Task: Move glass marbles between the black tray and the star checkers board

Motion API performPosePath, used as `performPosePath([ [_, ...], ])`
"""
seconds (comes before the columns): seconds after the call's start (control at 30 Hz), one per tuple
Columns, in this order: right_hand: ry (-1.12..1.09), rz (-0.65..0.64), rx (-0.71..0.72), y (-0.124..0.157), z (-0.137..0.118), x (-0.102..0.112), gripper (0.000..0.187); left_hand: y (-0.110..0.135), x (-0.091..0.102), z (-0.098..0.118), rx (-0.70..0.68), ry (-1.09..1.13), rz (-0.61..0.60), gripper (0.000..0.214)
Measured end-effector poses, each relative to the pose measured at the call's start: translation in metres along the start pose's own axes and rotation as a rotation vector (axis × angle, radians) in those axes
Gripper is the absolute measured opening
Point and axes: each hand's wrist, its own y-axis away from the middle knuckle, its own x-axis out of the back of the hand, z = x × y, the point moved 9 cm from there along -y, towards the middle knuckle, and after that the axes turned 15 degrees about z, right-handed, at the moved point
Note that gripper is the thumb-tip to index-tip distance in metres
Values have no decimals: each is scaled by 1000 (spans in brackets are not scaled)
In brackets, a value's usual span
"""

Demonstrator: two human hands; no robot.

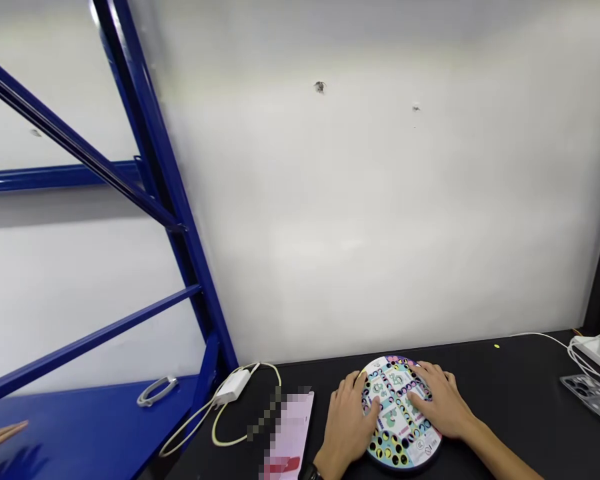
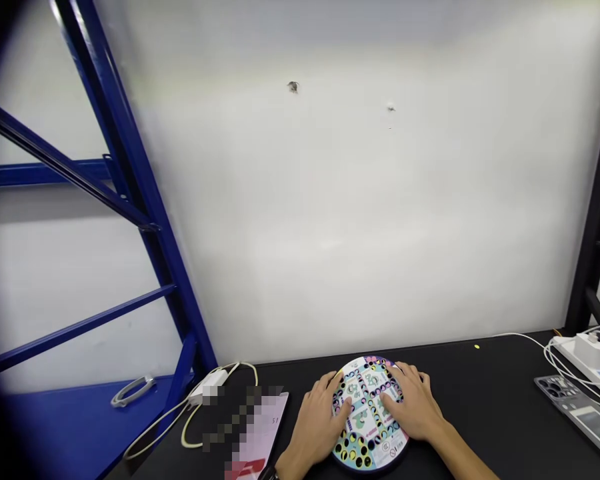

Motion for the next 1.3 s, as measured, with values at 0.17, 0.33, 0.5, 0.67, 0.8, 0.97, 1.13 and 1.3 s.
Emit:
performPosePath([
  [0.17, -23, 24, 2, -1, 4, -1, 58, -2, 0, -2, 13, 51, 12, 56],
  [0.33, -37, 96, 33, 0, 3, 3, 55, -3, -3, -8, 52, 131, 43, 55],
  [0.5, -22, 152, -13, 2, 3, 9, 54, -3, 0, -8, 26, 250, 120, 55],
  [0.67, -90, 190, -58, 1, 11, 8, 57, -4, 7, -7, -18, 321, 220, 52],
  [0.8, -258, 297, -137, 0, 16, 19, 63, -3, 25, -2, -97, 437, 369, 44],
  [0.97, -933, 262, -326, -5, 7, 39, 48, 6, 48, 2, -237, 597, 545, 36],
  [1.13, -1110, 571, -401, -9, 36, 106, 47, 5, 53, -5, -158, 595, 568, 35],
  [1.3, -539, 938, -184, 6, 51, 168, 38, -6, 27, -15, -5, 301, 282, 28],
])
